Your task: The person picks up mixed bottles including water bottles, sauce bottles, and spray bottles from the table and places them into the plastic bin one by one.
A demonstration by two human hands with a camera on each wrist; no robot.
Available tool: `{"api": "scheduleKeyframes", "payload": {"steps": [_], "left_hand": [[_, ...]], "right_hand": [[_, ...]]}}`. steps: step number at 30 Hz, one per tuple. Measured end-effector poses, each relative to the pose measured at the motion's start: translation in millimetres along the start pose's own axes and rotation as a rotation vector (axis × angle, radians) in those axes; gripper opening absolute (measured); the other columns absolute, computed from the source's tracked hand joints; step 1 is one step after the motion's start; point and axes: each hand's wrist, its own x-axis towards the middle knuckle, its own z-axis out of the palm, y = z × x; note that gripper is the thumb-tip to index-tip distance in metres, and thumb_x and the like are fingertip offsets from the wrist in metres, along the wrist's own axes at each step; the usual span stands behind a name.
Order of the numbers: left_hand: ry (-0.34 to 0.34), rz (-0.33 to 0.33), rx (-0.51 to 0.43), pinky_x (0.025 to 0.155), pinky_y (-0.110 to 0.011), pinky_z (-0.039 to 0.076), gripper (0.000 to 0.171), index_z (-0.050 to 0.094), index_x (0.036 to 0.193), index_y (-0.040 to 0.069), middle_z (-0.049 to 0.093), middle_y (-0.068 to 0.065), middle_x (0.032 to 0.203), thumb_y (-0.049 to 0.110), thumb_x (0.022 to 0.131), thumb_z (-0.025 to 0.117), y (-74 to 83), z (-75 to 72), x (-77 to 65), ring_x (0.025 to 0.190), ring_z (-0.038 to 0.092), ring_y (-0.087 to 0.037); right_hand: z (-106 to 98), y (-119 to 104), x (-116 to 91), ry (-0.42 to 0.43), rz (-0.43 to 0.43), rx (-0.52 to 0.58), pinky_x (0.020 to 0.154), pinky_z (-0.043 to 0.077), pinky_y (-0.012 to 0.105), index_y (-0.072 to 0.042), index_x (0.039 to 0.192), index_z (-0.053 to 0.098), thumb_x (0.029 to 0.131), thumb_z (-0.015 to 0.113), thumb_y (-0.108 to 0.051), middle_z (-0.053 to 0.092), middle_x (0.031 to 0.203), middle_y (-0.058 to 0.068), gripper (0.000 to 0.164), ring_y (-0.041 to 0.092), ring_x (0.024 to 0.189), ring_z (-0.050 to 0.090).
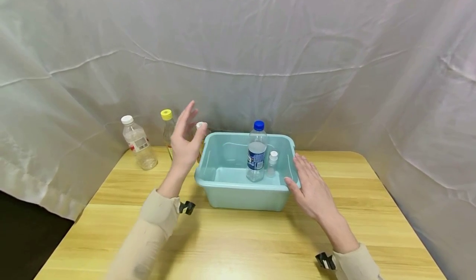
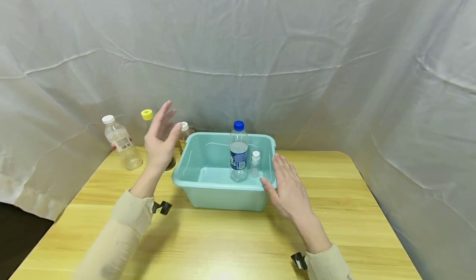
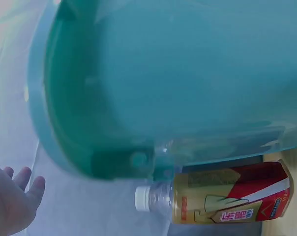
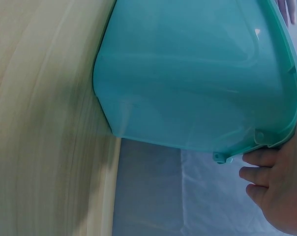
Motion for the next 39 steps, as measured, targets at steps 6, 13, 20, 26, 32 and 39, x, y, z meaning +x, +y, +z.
{"api": "scheduleKeyframes", "payload": {"steps": [6,13,20,26,32,39], "left_hand": [[0.193,-0.002,-0.018,0.110,-0.034,0.048,0.058,0.052,0.152,0.005,0.053,-0.012,0.154,-0.003,0.097,0.068,-8.8,-25.9,-8.2,0.137,0.054,-0.034],[0.371,-0.097,0.011,0.113,-0.036,0.047,0.055,0.055,0.150,0.010,0.057,-0.006,0.152,0.004,0.097,0.071,-25.6,-53.5,-13.5,0.138,0.054,-0.029],[0.449,-0.177,0.083,0.112,-0.035,0.047,0.054,0.057,0.148,0.007,0.058,-0.007,0.150,0.003,0.096,0.072,-50.6,-66.4,-17.3,0.136,0.055,-0.025],[0.442,-0.225,0.171,0.113,-0.049,0.045,0.057,0.056,0.148,0.002,0.056,-0.014,0.150,0.001,0.094,0.074,-76.3,-71.5,-23.8,0.137,0.054,-0.030],[0.359,-0.307,0.263,0.121,-0.046,0.037,0.063,0.052,0.153,0.010,0.050,-0.010,0.156,0.013,0.095,0.077,-96.1,-75.1,-27.3,0.145,0.046,-0.025],[0.293,-0.334,0.322,0.122,-0.050,0.034,0.074,0.046,0.158,0.011,0.044,-0.012,0.161,0.013,0.092,0.080,-114.7,-76.2,-28.8,0.149,0.040,-0.028]], "right_hand": [[1.1,0.2,-2.3,-0.008,0.006,-0.001,0.127,0.021,0.055,0.006,0.158,0.034,0.110,0.046,-0.042,0.033,0.165,0.023,0.069,0.043,0.153,0.029],[0.2,0.8,-2.0,0.007,0.001,0.001,0.127,0.021,0.054,0.006,0.158,0.035,0.109,0.047,-0.042,0.034,0.165,0.022,0.069,0.043,0.153,0.030],[0.0,2.0,-1.5,0.016,0.002,0.000,0.127,0.021,0.054,0.006,0.158,0.034,0.109,0.047,-0.041,0.034,0.165,0.023,0.069,0.043,0.152,0.030],[-1.1,0.8,-1.5,0.009,-0.001,0.003,0.127,0.021,0.054,0.006,0.158,0.035,0.109,0.046,-0.041,0.034,0.165,0.023,0.069,0.043,0.152,0.030],[-0.9,0.1,-0.6,0.009,0.003,0.000,0.127,0.021,0.055,0.006,0.158,0.035,0.109,0.046,-0.042,0.033,0.165,0.022,0.069,0.042,0.153,0.030],[-1.0,-0.5,-0.2,0.006,0.001,-0.001,0.127,0.022,0.055,0.006,0.158,0.035,0.109,0.046,-0.042,0.034,0.165,0.022,0.069,0.043,0.153,0.030]]}}
